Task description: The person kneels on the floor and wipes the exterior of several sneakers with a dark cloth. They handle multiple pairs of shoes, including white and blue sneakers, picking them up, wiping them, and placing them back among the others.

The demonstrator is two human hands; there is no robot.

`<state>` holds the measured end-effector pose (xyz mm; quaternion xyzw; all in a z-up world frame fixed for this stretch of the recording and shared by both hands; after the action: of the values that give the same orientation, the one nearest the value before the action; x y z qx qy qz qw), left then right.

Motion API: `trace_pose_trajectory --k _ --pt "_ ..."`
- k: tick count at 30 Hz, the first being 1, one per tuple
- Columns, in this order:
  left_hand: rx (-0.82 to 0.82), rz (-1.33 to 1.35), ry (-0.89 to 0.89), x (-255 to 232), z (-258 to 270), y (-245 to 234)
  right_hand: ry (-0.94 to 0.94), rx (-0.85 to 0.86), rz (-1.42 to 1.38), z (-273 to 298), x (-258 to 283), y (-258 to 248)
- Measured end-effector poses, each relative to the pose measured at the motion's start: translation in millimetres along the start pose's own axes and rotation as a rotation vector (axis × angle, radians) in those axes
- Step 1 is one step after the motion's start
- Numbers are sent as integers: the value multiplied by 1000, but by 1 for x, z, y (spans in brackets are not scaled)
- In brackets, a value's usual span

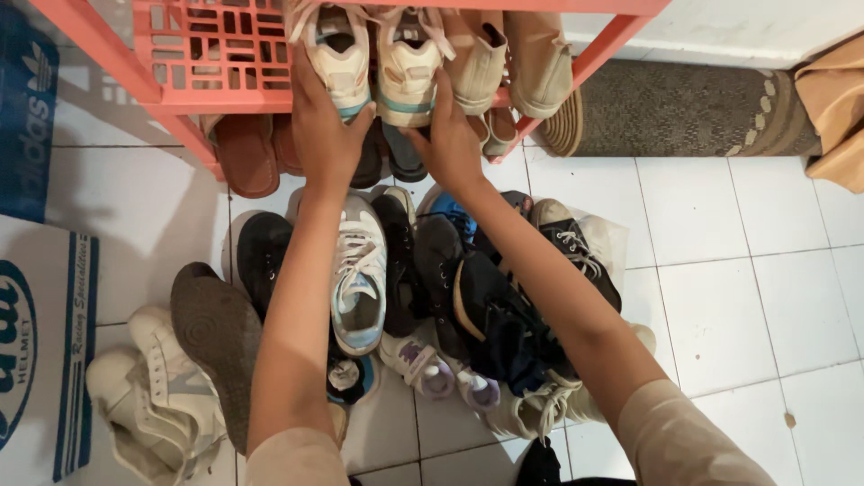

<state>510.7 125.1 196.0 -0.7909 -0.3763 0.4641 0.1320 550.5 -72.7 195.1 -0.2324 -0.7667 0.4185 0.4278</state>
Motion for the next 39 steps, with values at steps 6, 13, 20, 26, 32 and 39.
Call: trace_pose_trajectory --k 6,13,20,26,32,39 --pt "-4 50 11 10 -9 6 -59 -89 48 -8 2 1" --pt "-9 53 16 24 -12 19 -150 -134 94 -9 -13 -1" --pt "-45 44 41 21 -18 14 -176 -437 334 -15 -42 -59" --pt "-8 39 57 18 -23 6 -193 -153 200 -34 -86 -80" --pt "7 40 51 18 -25 6 -191 -231 126 -26 -104 -66" --pt "-16 46 27 21 -21 17 -222 -315 185 -13 -69 -72"
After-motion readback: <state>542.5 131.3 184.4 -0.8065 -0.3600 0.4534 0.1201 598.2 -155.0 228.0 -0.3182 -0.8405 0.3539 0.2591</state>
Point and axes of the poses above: each hand's wrist, its own z-axis away from the middle knuckle, its own y-axis out of the palm, x = y × z, the point moved 1 cm from there along -z, towards the middle knuckle, and after that the axes turned 13 degrees about x, right-handed, at the moved point
